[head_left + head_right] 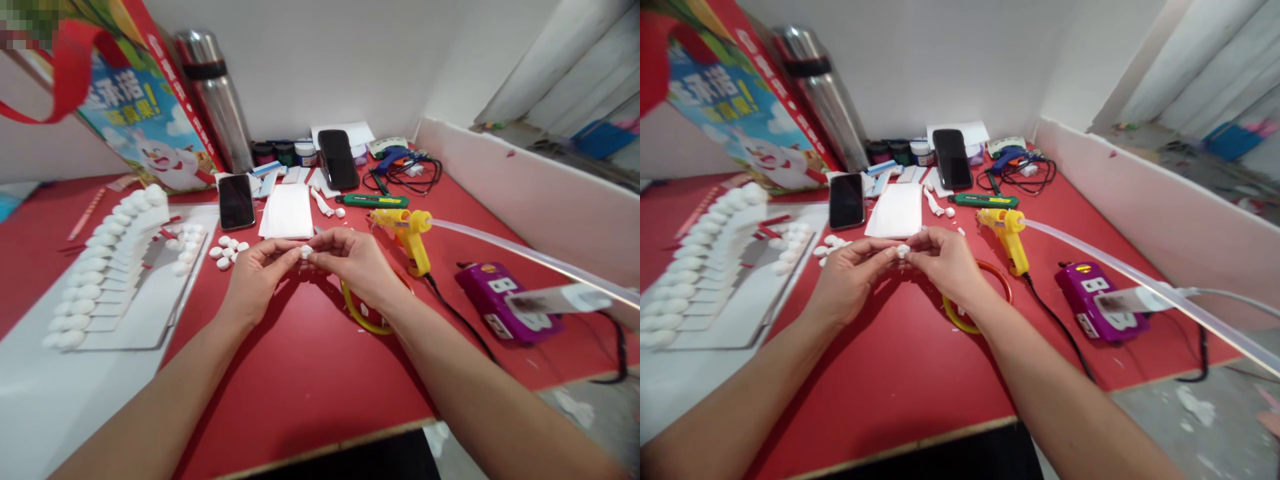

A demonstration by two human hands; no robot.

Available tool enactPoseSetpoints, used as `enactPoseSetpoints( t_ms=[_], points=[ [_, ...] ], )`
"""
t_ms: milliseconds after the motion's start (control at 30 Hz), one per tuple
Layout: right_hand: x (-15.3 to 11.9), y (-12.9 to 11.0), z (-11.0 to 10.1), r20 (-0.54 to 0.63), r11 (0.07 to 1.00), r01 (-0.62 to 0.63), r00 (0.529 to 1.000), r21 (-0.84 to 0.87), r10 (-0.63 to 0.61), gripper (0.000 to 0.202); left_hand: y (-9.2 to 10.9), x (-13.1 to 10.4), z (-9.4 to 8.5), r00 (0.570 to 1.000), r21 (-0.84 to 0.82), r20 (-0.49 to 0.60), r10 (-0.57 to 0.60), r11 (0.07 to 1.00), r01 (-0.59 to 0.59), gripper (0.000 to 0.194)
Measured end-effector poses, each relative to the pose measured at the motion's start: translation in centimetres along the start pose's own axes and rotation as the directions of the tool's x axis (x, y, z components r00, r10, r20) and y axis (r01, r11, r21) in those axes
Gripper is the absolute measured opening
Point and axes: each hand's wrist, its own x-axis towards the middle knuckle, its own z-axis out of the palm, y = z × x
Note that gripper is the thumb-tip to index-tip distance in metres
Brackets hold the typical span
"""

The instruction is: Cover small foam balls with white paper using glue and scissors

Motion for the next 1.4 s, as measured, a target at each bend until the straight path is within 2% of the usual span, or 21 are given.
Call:
enactPoseSetpoints(
  t_ms=[233,467,567,700,833,933,1000,1033,1100,1167,1200,1300,1400],
  points=[
    [0.0,0.0,-0.1,0.029,0.997,0.023,0.999,-0.073,-0.021,0.035,0.6,-0.2,0.0,0.997,0.182,-0.034,0.074,0.981,-0.067,0.023],
    [0.1,0.6,-0.1,-0.001,0.992,0.041,0.999,-0.120,-0.042,0.032,0.2,-0.2,0.1,0.983,0.274,-0.025,0.179,0.947,-0.166,0.012],
    [0.1,0.7,0.0,-0.006,0.994,0.036,0.999,-0.104,-0.037,0.033,0.1,-0.1,-0.1,0.983,0.287,-0.017,0.185,0.942,-0.173,0.009],
    [0.0,0.1,0.0,-0.020,1.000,-0.014,1.000,-0.019,0.014,0.035,0.3,0.1,-0.2,0.982,0.272,0.061,0.178,0.944,-0.188,0.013],
    [0.0,-0.4,-0.4,-0.047,0.997,-0.046,0.998,0.064,0.049,0.038,0.1,-0.1,-0.2,0.948,0.213,0.186,0.259,0.931,-0.297,0.024],
    [0.0,-0.5,-0.7,-0.037,0.992,-0.072,0.996,0.106,0.076,0.039,0.1,-0.3,0.0,0.906,0.303,0.226,0.358,0.858,-0.415,0.029],
    [0.0,-0.5,-0.7,-0.025,0.993,-0.076,0.997,0.089,0.079,0.038,0.3,-0.4,0.1,0.898,0.375,0.219,0.381,0.817,-0.438,0.025],
    [-0.1,-0.5,-0.7,-0.016,0.995,-0.074,0.997,0.069,0.076,0.037,0.4,-0.4,0.1,0.906,0.385,0.201,0.372,0.821,-0.422,0.022],
    [-0.1,-0.5,-0.6,-0.001,0.998,-0.054,0.999,0.027,0.054,0.032,0.5,-0.4,0.2,0.949,0.323,0.142,0.282,0.893,-0.314,0.020],
    [-0.1,-0.5,-0.6,0.005,1.000,-0.010,1.000,-0.008,0.010,0.025,0.6,-0.3,0.2,0.991,0.142,0.085,0.103,0.983,-0.115,0.023],
    [-0.1,-0.5,-0.6,0.001,0.999,0.022,1.000,-0.024,-0.022,0.022,0.6,-0.2,0.2,0.997,0.030,0.073,0.002,1.000,-0.005,0.023],
    [0.1,-0.5,-0.8,-0.028,0.990,0.118,0.992,-0.079,-0.120,0.012,0.6,0.0,-0.1,0.970,-0.227,0.105,-0.220,0.944,0.238,0.017],
    [0.1,-0.5,-0.9,-0.013,0.987,0.140,0.990,-0.083,-0.142,0.015,0.6,0.3,-0.3,0.936,-0.332,0.174,-0.305,0.877,0.347,0.017]
  ],
)
